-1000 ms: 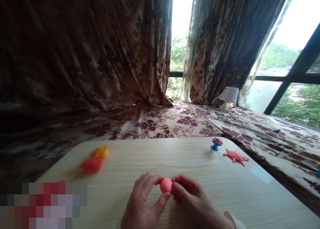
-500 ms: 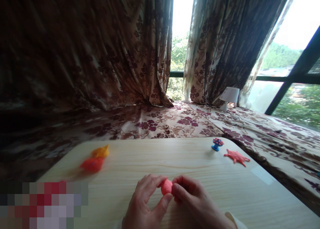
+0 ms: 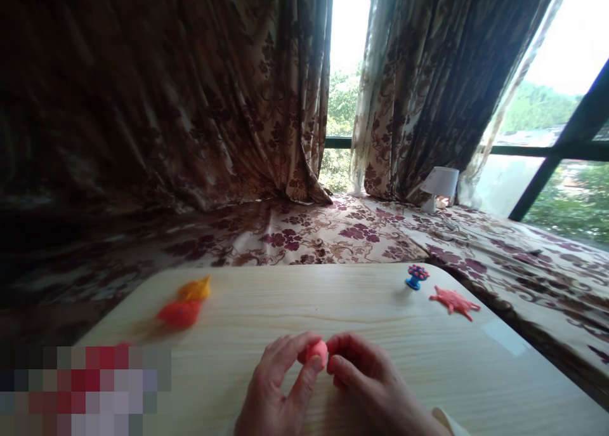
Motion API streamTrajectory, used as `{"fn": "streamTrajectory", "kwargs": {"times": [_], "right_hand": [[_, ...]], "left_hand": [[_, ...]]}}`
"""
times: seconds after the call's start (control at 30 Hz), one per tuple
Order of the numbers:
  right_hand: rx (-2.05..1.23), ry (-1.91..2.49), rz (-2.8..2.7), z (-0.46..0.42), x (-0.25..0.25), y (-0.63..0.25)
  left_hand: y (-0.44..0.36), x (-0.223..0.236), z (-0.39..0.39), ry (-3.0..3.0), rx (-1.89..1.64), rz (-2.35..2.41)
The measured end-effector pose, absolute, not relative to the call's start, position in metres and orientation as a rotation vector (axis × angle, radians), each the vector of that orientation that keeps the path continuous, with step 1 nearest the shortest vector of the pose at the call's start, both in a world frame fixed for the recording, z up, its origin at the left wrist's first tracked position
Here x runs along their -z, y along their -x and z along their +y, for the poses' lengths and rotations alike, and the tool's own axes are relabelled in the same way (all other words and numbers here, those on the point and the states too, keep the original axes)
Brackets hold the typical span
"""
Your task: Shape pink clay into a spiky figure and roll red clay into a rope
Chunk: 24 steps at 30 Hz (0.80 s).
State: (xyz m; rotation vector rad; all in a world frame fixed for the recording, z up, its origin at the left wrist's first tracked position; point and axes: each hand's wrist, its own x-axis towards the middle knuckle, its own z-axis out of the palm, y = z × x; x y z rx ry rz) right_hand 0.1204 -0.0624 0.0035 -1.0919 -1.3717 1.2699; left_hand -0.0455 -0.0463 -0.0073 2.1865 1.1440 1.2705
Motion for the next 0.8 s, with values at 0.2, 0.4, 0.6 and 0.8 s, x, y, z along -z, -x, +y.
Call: {"fn": "streamTrajectory", "kwargs": {"times": [0.2,0.4,0.6,0.8], "right_hand": [[-1.244,1.094,-1.378,-0.061,-0.006,-0.121],[-1.313,1.071,-1.328,-0.063,-0.007,-0.12],[-1.274,1.105,-1.317,-0.061,-0.003,-0.121],[-1.279,1.138,-1.254,-0.06,0.009,-0.122]], "left_hand": [[0.046,0.005,-0.045,-2.333,-1.195,1.036],[0.045,0.009,-0.045,-2.28,-1.162,1.155],[0.041,0.001,-0.047,-2.122,-1.092,1.101],[0.042,-0.006,-0.048,-1.945,-1.088,1.158]]}}
